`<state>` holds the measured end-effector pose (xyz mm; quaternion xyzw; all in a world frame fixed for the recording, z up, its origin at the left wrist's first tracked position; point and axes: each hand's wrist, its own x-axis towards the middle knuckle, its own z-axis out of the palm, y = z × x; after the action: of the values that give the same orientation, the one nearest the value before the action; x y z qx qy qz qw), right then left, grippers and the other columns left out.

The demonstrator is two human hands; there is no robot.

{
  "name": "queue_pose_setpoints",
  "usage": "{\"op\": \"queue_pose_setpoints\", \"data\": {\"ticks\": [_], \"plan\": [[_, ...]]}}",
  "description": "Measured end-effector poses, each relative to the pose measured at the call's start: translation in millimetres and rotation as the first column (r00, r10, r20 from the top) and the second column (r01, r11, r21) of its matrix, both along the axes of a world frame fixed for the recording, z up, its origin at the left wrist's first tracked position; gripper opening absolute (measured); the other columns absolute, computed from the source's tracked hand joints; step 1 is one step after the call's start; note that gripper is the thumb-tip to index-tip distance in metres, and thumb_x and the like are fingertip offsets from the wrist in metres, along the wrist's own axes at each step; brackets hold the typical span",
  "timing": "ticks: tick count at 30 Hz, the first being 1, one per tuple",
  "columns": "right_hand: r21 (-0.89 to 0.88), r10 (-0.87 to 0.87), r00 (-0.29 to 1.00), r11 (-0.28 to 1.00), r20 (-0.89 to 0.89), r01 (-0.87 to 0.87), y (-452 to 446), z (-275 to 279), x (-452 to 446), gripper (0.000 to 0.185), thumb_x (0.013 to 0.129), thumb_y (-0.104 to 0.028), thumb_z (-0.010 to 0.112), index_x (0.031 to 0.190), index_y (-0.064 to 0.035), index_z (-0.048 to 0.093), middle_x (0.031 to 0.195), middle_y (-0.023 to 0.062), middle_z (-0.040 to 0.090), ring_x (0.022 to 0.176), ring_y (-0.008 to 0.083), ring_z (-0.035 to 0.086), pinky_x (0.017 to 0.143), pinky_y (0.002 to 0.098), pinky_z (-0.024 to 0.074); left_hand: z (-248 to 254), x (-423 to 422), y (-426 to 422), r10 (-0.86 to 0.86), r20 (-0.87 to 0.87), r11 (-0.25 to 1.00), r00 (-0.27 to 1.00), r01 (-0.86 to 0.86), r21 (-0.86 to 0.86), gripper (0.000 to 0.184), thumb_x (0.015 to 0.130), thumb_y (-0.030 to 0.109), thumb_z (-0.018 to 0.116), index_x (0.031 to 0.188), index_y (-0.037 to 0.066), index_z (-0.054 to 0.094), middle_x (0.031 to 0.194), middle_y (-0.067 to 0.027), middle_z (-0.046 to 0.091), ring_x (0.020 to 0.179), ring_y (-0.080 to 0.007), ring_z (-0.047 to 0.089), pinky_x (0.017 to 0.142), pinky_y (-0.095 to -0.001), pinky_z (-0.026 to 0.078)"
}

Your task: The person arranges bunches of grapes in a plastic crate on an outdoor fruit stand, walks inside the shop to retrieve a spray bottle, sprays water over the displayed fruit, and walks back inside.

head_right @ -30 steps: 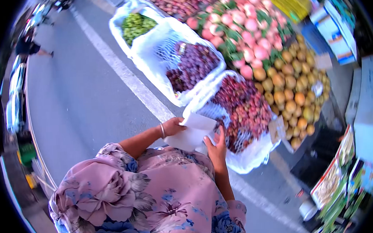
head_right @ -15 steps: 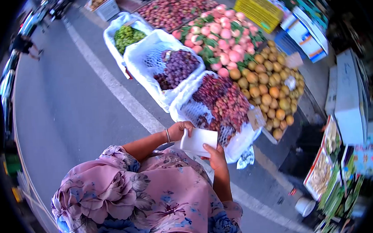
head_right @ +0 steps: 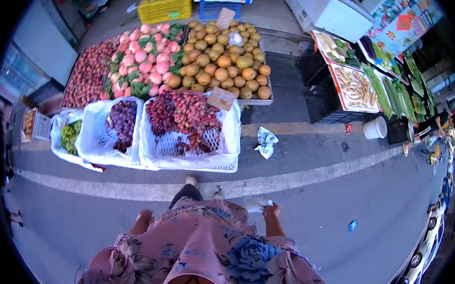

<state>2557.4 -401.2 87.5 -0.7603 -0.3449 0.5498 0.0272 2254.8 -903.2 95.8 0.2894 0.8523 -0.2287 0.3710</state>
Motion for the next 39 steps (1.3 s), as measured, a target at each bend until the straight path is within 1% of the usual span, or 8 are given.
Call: {"op": "queue_pose_setpoints", "data": {"ticks": [3,11,15,21,25,31,36,39], "plan": [[-0.008,0.152,0.982,0.988,0.108,-0.152,-9,7,8,0.03,0.07,-0.006,0.052,0.1,-0.0099,0.055,0.077,0.012,0.057,0.053,0.022,0.055,0.031,0.0328,0.0384,64,19,-9,0.274,0.236,0.911,0.932,-0.173,-0.374,0.033,0.071,0.027,0.057,0.101,0.012,0.056,0.097,-0.0081,0.057,0.089,-0.0238,0.056,0.07,-0.0372,0.046],[0.039,0.017,0.998,0.999,-0.057,-0.014,13,12,-116,0.04,0.069,-0.011,0.054,0.108,-0.0086,0.045,0.095,0.0123,0.053,0.075,0.0282,0.056,0.043,0.0376,0.0472,11,-74,25,0.507,0.26,0.842,0.821,-0.537,0.054,0.018,0.08,0.018,0.042,0.089,0.01,0.055,0.072,-0.0055,0.054,0.059,-0.0186,0.054,0.045,-0.034,0.042],[0.047,-0.026,0.789,0.997,-0.614,0.069,81,39,-149,0.044,0.071,-0.025,0.056,0.111,-0.0182,0.04,0.1,0.0063,0.049,0.087,0.027,0.051,0.059,0.0442,0.0471,35,-109,157,0.767,0.641,-0.122,0.022,-0.976,0.179,0.015,0.08,0.018,0.046,0.091,0.01,0.054,0.07,-0.0041,0.055,0.056,-0.0174,0.055,0.043,-0.0333,0.043],[0.099,0.171,0.972,0.983,-0.163,-0.156,158,15,-128,0.045,0.068,-0.027,0.062,0.107,-0.0137,0.045,0.091,0.01,0.052,0.075,0.0251,0.052,0.061,0.0452,0.0461,50,-129,313,0.676,0.699,0.036,0.232,-0.958,0.284,0.03,0.072,0.016,0.058,0.1,0.012,0.049,0.08,-0.0048,0.055,0.067,-0.0212,0.058,0.049,-0.0335,0.047],[-0.224,-0.221,0.868,0.966,-0.444,0.132,186,-11,-56,0.016,0.073,-0.025,0.058,0.076,-0.0097,0.056,0.073,0.0057,0.056,0.066,0.0182,0.055,0.051,0.0301,0.0458,17,-92,386,0.792,0.549,0.123,0.268,-0.95,0.286,0.017,0.072,0.006,0.051,0.089,0.008,0.049,0.075,-0.0081,0.053,0.062,-0.0225,0.057,0.045,-0.0349,0.046],[-0.228,-0.147,0.916,0.972,-0.373,0.063,276,-52,99,0.016,0.076,-0.02,0.054,0.089,-0.0105,0.057,0.074,0.0061,0.058,0.063,0.0178,0.057,0.051,0.0335,0.0472,-16,18,529,0.888,0.36,0.293,0.286,-0.955,0.038,0.014,0.072,0.004,0.05,0.086,0.006,0.05,0.07,-0.0084,0.051,0.055,-0.0201,0.053,0.041,-0.0331,0.044],[-0.184,-0.363,0.922,0.924,-0.136,0.336,373,-58,236,0.01,0.075,-0.016,0.053,0.082,-0.0112,0.056,0.068,0.0048,0.058,0.058,0.0169,0.058,0.042,0.0307,0.0455,-21,103,721,0.689,0.633,0.421,0.353,-0.906,0.047,0.013,0.072,0.003,0.05,0.084,0.004,0.051,0.065,-0.0087,0.05,0.049,-0.0181,0.05,0.038,-0.0317,0.041],[-0.136,-0.386,0.922,0.915,-0.024,0.38,429,-54,289,0.007,0.074,-0.015,0.053,0.077,-0.0096,0.056,0.065,0.0045,0.058,0.053,0.0161,0.057,0.038,0.0295,0.0438,-6,141,816,0.362,0.819,0.521,0.444,-0.825,0.217,0.032,0.075,0.014,0.056,0.105,0.005,0.048,0.092,-0.0086,0.054,0.077,-0.0196,0.057,0.059,-0.0317,0.048]]}}
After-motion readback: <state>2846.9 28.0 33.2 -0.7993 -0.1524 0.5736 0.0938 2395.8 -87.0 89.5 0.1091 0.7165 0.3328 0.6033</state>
